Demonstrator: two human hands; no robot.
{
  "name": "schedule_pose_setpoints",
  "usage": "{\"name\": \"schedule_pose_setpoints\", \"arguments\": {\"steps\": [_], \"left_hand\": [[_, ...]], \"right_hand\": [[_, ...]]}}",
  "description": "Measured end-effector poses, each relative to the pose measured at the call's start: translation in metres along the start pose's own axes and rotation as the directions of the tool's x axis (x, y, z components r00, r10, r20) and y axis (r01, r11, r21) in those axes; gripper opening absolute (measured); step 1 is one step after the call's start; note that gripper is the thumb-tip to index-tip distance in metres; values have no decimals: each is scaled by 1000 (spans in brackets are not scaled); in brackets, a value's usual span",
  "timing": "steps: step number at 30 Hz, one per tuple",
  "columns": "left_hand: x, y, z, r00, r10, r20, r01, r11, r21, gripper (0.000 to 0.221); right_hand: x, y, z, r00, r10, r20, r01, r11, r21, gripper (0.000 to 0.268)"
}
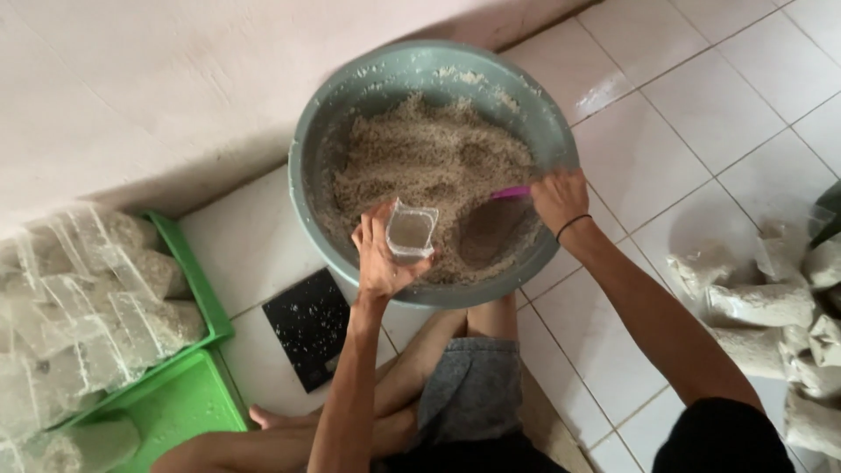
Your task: The person scoops a mixture of grain and other ingredients from a large basin into plastic bags, weighing each bag on a digital scale and then placing the filled bags into a tray.
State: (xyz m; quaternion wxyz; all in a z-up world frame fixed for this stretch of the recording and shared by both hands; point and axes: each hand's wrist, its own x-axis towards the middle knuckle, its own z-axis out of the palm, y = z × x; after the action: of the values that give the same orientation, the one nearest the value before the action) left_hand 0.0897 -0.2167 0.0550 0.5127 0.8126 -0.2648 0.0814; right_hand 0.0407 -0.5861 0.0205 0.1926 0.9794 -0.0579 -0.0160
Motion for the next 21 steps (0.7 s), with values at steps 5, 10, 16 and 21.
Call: {"name": "schedule_pose_setpoints", "arguments": {"steps": [5, 10, 16, 21], "left_hand": [[1, 3, -1, 999, -30, 12, 30, 999, -42, 116], [5, 8, -2, 998, -50, 31, 51, 998, -32, 119], [7, 2, 0, 997, -65, 46, 69, 995, -70, 117], [7, -4, 4, 997, -62, 37, 66, 994, -92, 116]], "right_hand": [[3, -28, 26, 993, -31, 114, 40, 996, -83, 30], [2, -44, 36, 984, -159, 79, 160, 987, -10, 35], [-11, -48, -64, 966, -205, 156, 181, 971, 154, 33], [-13, -36, -68, 928, -232, 291, 118, 926, 359, 36]]}}
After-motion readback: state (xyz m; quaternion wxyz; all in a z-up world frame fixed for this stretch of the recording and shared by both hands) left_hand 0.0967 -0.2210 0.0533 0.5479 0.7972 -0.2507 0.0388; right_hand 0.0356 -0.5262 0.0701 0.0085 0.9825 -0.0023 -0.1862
